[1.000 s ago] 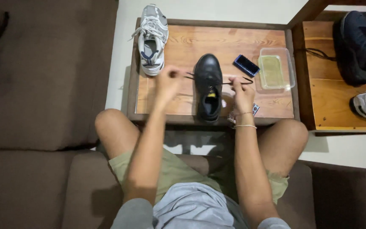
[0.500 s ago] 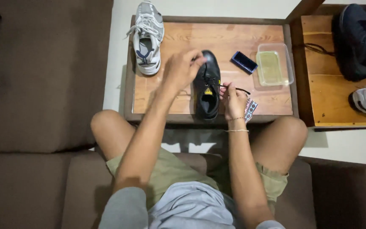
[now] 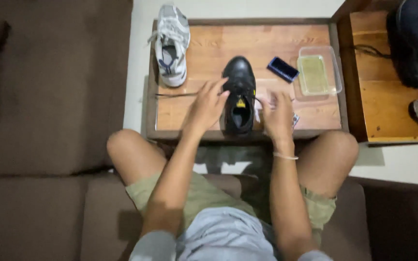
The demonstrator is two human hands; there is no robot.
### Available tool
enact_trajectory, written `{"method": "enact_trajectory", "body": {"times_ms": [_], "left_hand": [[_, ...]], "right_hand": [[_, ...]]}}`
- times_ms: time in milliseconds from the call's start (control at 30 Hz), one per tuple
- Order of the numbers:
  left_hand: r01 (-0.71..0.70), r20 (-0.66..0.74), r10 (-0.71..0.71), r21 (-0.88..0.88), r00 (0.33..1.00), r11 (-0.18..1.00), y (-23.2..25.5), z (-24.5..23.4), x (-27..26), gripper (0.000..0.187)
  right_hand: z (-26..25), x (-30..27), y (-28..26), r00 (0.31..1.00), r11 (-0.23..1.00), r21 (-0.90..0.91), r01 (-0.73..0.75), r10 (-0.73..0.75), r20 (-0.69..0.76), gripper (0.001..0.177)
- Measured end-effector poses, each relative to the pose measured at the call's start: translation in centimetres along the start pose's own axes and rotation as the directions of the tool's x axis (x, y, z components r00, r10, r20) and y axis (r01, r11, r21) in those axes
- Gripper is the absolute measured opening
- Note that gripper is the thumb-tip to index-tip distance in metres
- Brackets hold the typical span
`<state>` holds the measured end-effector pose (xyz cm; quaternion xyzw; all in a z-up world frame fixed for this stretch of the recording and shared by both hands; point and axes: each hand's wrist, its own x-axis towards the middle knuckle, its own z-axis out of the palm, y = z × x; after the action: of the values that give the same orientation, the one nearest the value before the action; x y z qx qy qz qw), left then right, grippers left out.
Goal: The person sits on a sofa and cleans a black shoe using a blue brush and a patterned cloth. They then thread a black shoelace through the eyelets of the shoe and tie it. The person repeats the cleaning and lacing process on the second black shoe.
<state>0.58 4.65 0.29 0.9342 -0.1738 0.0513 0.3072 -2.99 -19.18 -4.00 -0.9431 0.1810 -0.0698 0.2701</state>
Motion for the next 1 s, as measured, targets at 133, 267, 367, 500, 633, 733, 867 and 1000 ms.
{"method": "enact_trajectory", "body": {"times_ms": [133,267,367,500,633,733,867,1000], "left_hand": [[-0.106,-0.100,0.085,-0.225,0.991,0.969,-0.2,4.4,0.8,0.021],[-0.143,-0.170,0.117,-0.149,0.978,0.978,-2.3,8.2,1.6,0.011],[-0.049,-0.115,0.029,-0.180,0.993,0.982,-1.6,5.5,0.6,0.013],[0.040,-0.055,-0.058,-0.294,0.997,0.955,-4.3,6.7,0.1,0.021],[0.199,0.120,-0.323,-0.954,0.939,0.225,-1.2,6.2,0.7,0.026],[0.013,0.019,-0.336,-1.000,0.942,-0.019,0.4,9.7,2.8,0.016],[0.027,-0.107,-0.229,-0.859,0.968,0.512,1.1,8.9,3.5,0.028],[-0.123,-0.257,-0.038,-0.583,0.966,0.803,-0.6,8.6,3.9,0.034]], "right_hand": [[2.1,1.4,-1.3,0.834,0.816,0.172,0.552,-0.546,-0.085,0.019],[4.8,3.5,0.3,0.836,0.818,0.180,0.547,-0.547,-0.053,0.012],[2.8,2.9,0.4,0.828,0.798,0.230,0.557,-0.556,-0.078,0.017],[2.6,3.4,2.4,0.916,0.886,0.357,0.296,-0.369,0.157,0.028],[0.8,2.5,-0.8,0.943,0.049,0.968,-0.248,-0.215,0.252,0.016],[3.3,2.6,-3.3,0.951,-0.106,0.965,-0.242,-0.222,0.214,0.022],[4.4,2.7,-4.3,0.978,0.140,0.990,-0.010,-0.205,0.039,0.031],[3.2,3.5,-3.4,0.968,0.430,0.897,0.107,-0.252,0.005,0.027]]}}
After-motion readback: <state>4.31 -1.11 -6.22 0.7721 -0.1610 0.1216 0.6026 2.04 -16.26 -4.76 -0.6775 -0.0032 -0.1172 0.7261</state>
